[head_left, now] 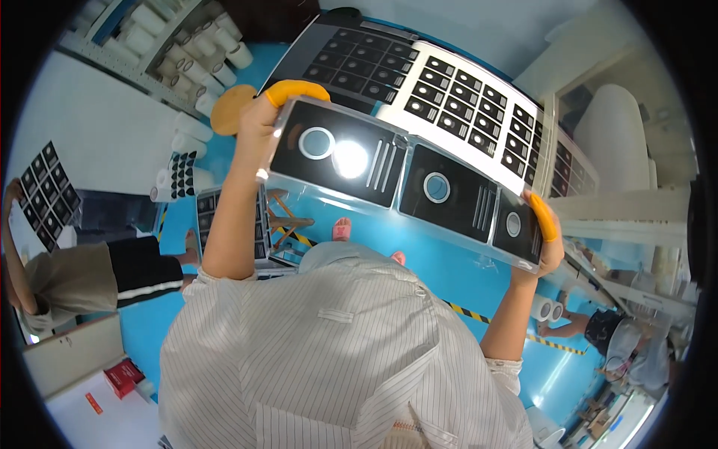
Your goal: Placing components onto a template, operating a machine's touchscreen interface, and packaging sheets into bags.
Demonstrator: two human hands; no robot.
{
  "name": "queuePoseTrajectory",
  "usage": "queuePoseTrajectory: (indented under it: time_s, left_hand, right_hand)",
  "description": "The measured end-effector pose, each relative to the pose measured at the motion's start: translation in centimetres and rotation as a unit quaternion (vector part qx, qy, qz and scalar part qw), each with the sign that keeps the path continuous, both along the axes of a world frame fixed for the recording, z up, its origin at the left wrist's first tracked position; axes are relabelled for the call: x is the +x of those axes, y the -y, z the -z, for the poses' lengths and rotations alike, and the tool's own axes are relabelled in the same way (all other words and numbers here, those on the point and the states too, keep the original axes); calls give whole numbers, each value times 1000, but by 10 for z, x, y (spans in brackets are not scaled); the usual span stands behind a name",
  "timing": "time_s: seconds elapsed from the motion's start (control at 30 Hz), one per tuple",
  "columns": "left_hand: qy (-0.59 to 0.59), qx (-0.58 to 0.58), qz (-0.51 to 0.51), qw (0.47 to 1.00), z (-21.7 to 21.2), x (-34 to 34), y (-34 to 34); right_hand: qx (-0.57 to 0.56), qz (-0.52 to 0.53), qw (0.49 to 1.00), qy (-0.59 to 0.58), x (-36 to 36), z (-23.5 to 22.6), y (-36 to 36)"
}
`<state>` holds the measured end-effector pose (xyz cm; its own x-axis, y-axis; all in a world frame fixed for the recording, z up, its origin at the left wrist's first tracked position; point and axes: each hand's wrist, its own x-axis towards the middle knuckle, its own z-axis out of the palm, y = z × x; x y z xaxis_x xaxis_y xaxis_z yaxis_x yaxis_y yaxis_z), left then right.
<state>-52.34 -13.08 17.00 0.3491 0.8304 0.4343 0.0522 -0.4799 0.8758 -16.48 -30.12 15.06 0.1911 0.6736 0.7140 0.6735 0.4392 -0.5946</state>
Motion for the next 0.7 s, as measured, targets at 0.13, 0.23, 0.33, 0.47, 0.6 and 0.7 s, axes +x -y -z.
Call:
queuePoseTrajectory:
  time_s: [0.13, 0.23, 0.33, 0.47, 0.6, 0.7]
  left_hand:
    - [-2, 19, -84, 996, 41, -13, 8]
    - [56, -248, -124, 959, 101, -27, 4]
    - [32, -310, -178, 933, 166, -43, 9]
    - [37, -406, -215, 887, 207, -83, 27]
    - [49, -516, -176, 837, 271, -137, 61]
    - [74, -564, -187, 801, 279, -172, 84]
  right_hand:
    - [-152, -29, 984, -89, -14, 24, -18]
    - [-272, -63, 937, -209, -24, 68, -40]
    - [-331, -79, 877, -339, -50, 104, -68]
    - [-400, -106, 815, -405, -102, 135, -110]
    - [-466, -145, 802, -343, -152, 159, -153]
    - [-521, -159, 798, -258, -204, 173, -179]
